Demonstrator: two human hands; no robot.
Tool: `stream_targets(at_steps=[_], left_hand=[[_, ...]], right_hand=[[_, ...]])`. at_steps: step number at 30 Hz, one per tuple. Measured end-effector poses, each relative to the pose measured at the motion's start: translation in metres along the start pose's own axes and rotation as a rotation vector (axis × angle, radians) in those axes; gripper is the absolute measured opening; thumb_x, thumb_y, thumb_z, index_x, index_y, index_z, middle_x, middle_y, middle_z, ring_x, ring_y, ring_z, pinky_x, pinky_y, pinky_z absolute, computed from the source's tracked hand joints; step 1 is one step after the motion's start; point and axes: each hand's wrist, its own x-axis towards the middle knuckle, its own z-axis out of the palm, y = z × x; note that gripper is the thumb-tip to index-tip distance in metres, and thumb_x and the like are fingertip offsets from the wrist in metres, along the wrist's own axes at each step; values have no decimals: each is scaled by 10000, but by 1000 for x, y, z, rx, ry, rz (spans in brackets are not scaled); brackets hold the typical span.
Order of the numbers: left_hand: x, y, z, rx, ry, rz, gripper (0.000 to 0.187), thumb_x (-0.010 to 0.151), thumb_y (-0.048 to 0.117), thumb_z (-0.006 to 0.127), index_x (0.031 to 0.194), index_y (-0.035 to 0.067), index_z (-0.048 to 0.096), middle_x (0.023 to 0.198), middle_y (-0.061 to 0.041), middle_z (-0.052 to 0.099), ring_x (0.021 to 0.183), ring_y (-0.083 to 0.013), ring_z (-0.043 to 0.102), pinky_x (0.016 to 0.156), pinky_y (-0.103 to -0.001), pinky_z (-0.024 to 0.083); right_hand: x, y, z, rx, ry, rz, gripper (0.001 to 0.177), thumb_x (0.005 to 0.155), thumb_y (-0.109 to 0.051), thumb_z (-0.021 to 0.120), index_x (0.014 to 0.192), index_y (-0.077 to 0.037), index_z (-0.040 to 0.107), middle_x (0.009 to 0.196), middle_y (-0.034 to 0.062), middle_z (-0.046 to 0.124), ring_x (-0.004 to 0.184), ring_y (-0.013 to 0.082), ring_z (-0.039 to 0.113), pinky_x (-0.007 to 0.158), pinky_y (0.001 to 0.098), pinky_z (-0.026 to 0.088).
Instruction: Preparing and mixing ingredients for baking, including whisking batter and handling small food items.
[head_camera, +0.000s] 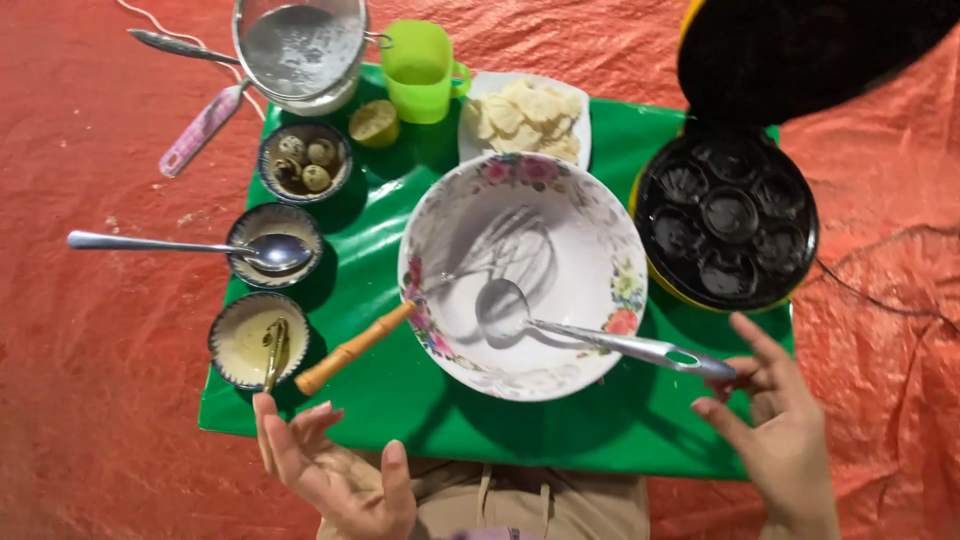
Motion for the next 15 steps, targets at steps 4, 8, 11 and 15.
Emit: stream_targets(at_steps=[4, 8, 11, 15], left_hand=[[16, -8, 1, -218, -149, -105, 658, 744, 210, 453, 1271, -3, 121, 1333, -167, 191, 919, -183, 417, 730, -262, 419], [27, -3, 21, -607, -260, -415, 507, 771, 127, 478, 1206, 62, 227, 1215, -211, 358, 697, -157, 517, 619, -234, 464], [47, -1, 38, -726, -261, -372, 239, 836, 112, 431, 1059, 82, 351, 934, -192, 532, 482, -114, 432, 504, -205, 400], [72, 1, 53, -719, -335, -401, 225, 837, 247, 441, 869, 30, 488, 741, -115, 603, 430, -86, 422, 402, -180, 343]], right_hand=[[2, -8, 20, 103, -50, 68, 634, 606, -53, 588, 1219, -29, 430, 771, 75, 494, 677, 125, 496, 688, 194, 396], [4, -6, 39, 205, 32, 18, 296, 721, -197, 544, 896, 42, 545, 748, 109, 554, 629, 155, 534, 580, 247, 452], [7, -4, 46, 202, -29, -147, 252, 771, -255, 487, 819, -8, 492, 746, 128, 552, 616, 193, 579, 625, 272, 485], [2, -18, 44, 89, -80, -287, 246, 809, -279, 412, 829, -44, 479, 869, 118, 561, 706, 189, 616, 731, 258, 465]])
